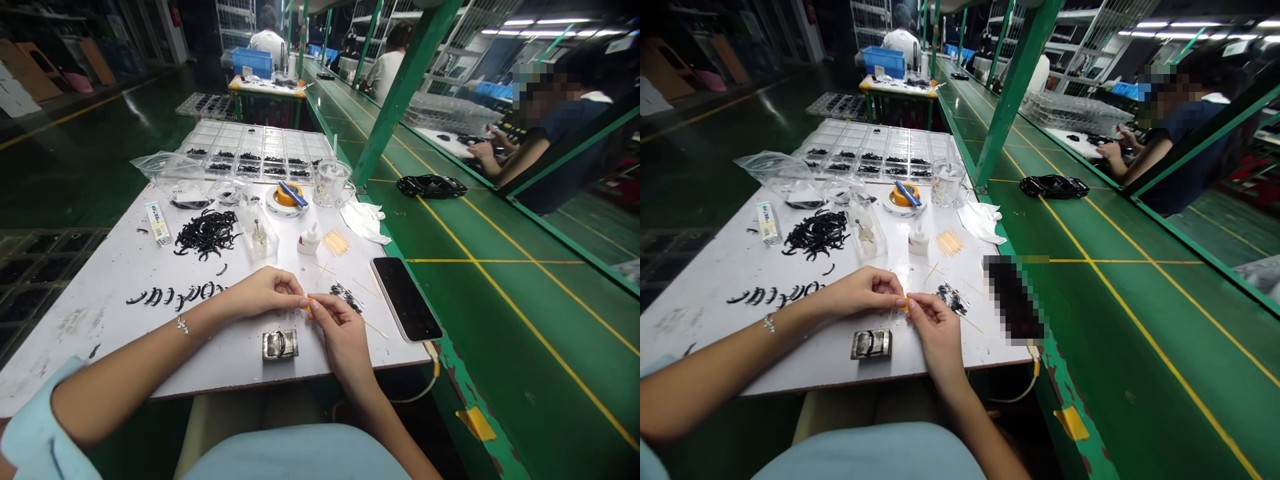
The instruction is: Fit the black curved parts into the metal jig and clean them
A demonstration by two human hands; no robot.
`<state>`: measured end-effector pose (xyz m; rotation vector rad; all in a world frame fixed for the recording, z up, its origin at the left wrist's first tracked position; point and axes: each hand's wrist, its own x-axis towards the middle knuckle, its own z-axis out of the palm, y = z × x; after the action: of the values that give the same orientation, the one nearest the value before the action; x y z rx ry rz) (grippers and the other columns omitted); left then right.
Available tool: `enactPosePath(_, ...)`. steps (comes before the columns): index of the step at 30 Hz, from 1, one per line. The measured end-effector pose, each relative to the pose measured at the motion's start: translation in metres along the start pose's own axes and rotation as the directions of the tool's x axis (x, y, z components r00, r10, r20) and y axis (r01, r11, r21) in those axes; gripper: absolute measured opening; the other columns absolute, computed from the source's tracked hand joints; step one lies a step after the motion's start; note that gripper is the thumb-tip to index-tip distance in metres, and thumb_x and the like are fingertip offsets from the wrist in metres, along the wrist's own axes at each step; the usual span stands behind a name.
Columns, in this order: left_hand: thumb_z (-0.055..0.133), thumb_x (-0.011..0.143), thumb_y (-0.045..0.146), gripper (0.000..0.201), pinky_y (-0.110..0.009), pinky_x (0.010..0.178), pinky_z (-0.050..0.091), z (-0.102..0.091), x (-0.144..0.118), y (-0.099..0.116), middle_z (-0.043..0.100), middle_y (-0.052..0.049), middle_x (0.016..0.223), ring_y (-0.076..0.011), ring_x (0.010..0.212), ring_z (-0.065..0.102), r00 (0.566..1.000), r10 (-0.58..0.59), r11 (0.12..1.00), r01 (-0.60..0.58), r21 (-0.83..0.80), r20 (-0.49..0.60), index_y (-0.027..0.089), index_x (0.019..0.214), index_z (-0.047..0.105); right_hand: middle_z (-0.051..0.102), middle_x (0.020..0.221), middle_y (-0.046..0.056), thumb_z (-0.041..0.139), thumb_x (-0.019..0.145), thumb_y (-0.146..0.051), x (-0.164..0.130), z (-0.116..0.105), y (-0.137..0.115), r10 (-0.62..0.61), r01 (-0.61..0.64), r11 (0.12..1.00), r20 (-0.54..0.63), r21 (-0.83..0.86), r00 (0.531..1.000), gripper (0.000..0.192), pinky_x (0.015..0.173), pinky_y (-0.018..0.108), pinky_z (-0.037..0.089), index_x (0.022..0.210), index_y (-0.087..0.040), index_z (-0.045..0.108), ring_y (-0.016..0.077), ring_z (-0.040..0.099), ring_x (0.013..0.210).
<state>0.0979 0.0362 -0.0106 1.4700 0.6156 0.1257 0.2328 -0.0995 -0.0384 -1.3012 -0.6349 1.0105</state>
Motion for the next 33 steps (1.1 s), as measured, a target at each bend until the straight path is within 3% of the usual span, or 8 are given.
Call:
enactPosePath(10,0.088,0.067,0.046,0.042,-0.016,0.038,0.025,0.0,-0.002,0.001,0.059,0.001,0.05,-0.0067,0.04,0.046,0.995,-0.092,0.982,0.095,-0.162,0.028,0.011,0.077,0.067,0.074,0.078,0.002,0.082,0.076,-0.039,0.0,-0.003,0.004,0.003,-0.003,1.0,-0.036,-0.004,0.999,0.02,0.07,0.03,0.051,0.089,-0.024,0.081,0.0144,0.062,0.069)
enactPosePath(13,0.087,0.068,0.048,0.045,-0.017,0.037,0.028,-0.002,-0.001,0.0,0.059,0.001,0.051,-0.0065,0.039,0.045,0.995,-0.091,0.977,0.098,-0.188,0.043,0.01,0.085,0.071,0.074,0.078,0.002,0.083,0.076,-0.04,0.002,-0.004,0.005,0.013,-0.011,1.0,-0.051,0.028,0.999,0.023,0.071,0.03,0.051,0.091,-0.023,0.081,0.014,0.062,0.07)
enactPosePath(17,0.091,0.064,0.042,0.051,-0.017,0.038,0.034,-0.001,-0.001,0.001,0.066,0.0,0.068,-0.0058,0.046,0.049,0.997,-0.083,0.971,0.082,-0.226,0.002,0.012,0.099,0.071,0.074,0.083,0.001,0.082,0.076,-0.041,0.003,-0.004,0.007,0.022,-0.014,0.996,-0.082,0.087,0.996,0.024,0.074,0.031,0.051,0.092,-0.024,0.079,0.0133,0.062,0.07)
enactPosePath(22,0.091,0.065,0.04,0.042,-0.016,0.037,0.034,0.002,-0.001,0.001,0.062,0.001,0.058,-0.0062,0.043,0.048,0.997,-0.074,0.974,0.072,-0.212,0.0,0.011,0.088,0.071,0.074,0.084,0.002,0.083,0.075,-0.04,0.003,-0.003,0.006,0.023,-0.017,0.995,-0.064,0.1,0.998,0.023,0.075,0.031,0.051,0.091,-0.024,0.079,0.0141,0.063,0.072)
enactPosePath(33,0.086,0.072,0.042,0.036,-0.017,0.038,0.038,0.001,0.001,-0.007,0.062,0.0,0.051,-0.008,0.039,0.05,1.0,0.004,0.987,-0.009,-0.158,-0.031,0.011,0.083,0.071,0.073,0.082,0.002,0.083,0.075,-0.041,0.002,-0.003,0.005,0.02,-0.016,0.997,-0.051,0.079,0.998,0.024,0.074,0.031,0.051,0.091,-0.024,0.079,0.0144,0.063,0.072)
